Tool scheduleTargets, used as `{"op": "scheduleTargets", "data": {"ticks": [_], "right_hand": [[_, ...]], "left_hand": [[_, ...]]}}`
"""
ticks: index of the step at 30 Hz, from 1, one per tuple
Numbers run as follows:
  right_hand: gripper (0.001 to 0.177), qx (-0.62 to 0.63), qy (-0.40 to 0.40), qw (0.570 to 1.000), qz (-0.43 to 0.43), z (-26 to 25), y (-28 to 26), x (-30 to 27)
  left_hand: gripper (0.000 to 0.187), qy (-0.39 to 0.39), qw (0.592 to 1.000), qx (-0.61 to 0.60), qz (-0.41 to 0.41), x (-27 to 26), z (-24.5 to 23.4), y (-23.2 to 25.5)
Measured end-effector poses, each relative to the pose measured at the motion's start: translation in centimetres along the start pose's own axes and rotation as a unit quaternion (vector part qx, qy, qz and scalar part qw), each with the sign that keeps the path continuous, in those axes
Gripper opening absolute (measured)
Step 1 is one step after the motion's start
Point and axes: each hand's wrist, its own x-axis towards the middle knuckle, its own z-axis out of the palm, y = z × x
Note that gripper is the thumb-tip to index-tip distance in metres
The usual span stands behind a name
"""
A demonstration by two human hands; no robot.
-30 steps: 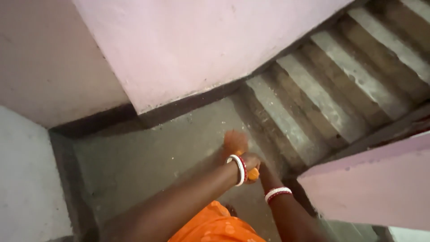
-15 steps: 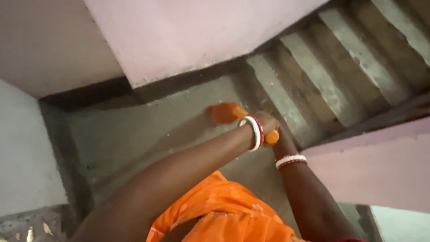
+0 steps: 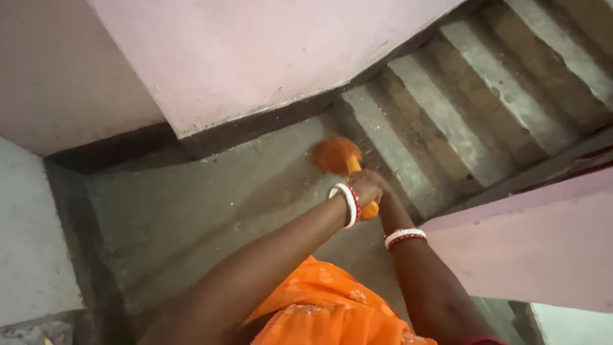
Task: The person sweeps the floor at the base of the stairs using a broom.
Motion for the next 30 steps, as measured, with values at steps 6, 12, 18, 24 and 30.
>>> {"op": "scheduleTargets", "data": {"ticks": [6,12,18,24,30], "right_hand": [[0.043,-0.023,-0.014,1.000,0.005,1.7,-3.9,-0.4],[0.043,-0.007,-0.034,0.999,0.007,3.5,-6.3,-3.2],[0.041,-0.006,-0.015,0.999,-0.042,1.7,-6.4,-6.9],[0.037,0.032,0.033,0.999,-0.019,-7.2,-2.8,-14.6],[0.033,-0.002,-0.019,0.999,-0.049,-9.6,0.4,-15.7]], "left_hand": [[0.027,0.082,0.969,-0.153,-0.176,-1.1,3.9,-2.9],[0.029,0.082,0.966,-0.142,-0.202,-4.4,5.4,-3.8],[0.032,0.084,0.954,-0.190,-0.215,-6.9,2.9,-2.8],[0.037,0.066,0.808,-0.476,-0.341,-8.4,-6.8,3.6],[0.050,0.063,0.690,-0.589,-0.416,-6.3,-8.3,6.4]]}}
